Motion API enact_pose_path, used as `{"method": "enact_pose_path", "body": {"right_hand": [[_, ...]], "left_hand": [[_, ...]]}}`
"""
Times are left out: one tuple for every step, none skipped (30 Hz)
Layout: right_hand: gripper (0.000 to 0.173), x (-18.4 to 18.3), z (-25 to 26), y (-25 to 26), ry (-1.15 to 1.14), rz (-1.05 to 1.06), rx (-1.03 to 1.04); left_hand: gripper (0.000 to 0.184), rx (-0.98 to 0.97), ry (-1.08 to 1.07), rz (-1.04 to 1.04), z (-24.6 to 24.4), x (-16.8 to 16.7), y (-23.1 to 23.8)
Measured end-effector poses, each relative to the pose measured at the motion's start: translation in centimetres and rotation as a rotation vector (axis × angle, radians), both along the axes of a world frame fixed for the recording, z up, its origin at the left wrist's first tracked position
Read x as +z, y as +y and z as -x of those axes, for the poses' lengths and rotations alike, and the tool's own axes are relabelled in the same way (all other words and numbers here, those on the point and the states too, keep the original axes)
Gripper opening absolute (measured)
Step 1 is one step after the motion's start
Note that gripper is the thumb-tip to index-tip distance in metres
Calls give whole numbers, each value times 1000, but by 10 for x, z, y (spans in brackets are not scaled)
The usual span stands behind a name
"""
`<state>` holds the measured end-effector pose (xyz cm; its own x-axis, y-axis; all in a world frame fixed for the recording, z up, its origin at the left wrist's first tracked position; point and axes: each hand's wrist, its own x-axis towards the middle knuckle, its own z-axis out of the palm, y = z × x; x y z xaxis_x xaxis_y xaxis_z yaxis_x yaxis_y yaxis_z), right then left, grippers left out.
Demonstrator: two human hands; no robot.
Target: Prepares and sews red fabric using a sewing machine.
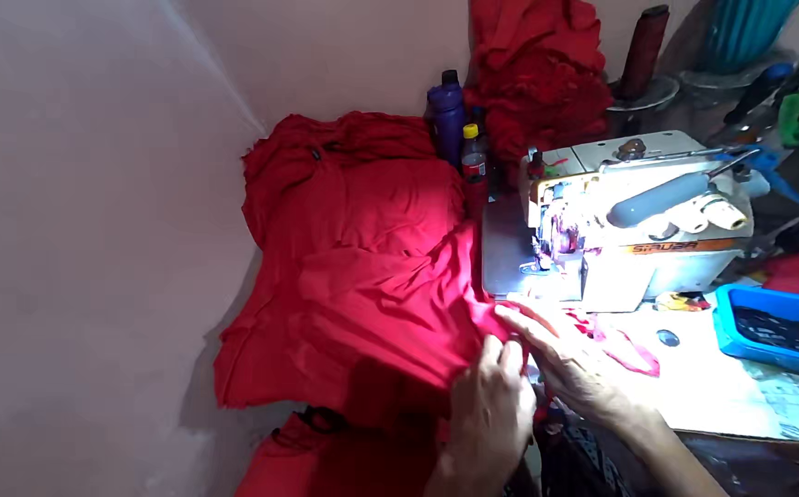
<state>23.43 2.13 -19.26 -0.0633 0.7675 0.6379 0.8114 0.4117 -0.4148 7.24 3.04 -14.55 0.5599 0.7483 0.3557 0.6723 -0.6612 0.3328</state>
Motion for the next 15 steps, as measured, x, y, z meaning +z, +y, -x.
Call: {"method": "enact_pose_path", "body": {"right_hand": [[36,-4,-4,-4,-54,4,-106],[28,-7,-10,-10,-78,33,-260],[24,-6,-18,-16,-69,95,-426],[25,-2,-25,-20,-41,156,-549],[29,3,-29,-24,-30,174,-614],[29,13,-26,-32,-4,209,-612],[24,25,-13,-42,47,263,-537],[21,30,3,-51,67,267,-405],[23,34,20,-59,82,319,-205],[25,40,33,-62,118,452,49],[24,40,43,-59,124,503,285],[21,40,51,-53,118,437,449],[18,44,57,-48,123,322,523],[19,46,59,-42,141,188,578],[30,33,56,-26,143,-16,670]], "left_hand": [[27,-36,-49,-54,3,-9,-6],[25,-41,-58,-74,8,-15,-6],[19,-15,-28,-60,14,-18,-3],[16,41,44,-20,23,-17,4],[20,114,114,23,34,-11,14],[24,197,153,60,45,-2,25],[27,278,146,76,56,11,35],[30,343,103,91,67,26,42],[31,373,9,67,74,43,45],[29,346,-145,-59,76,54,43],[25,274,-290,-171,71,66,31],[20,152,-418,-245,60,78,11],[17,-22,-518,-319,47,85,-10],[17,-213,-600,-399,34,85,-28],[17,-345,-654,-464,22,80,-41]]}}
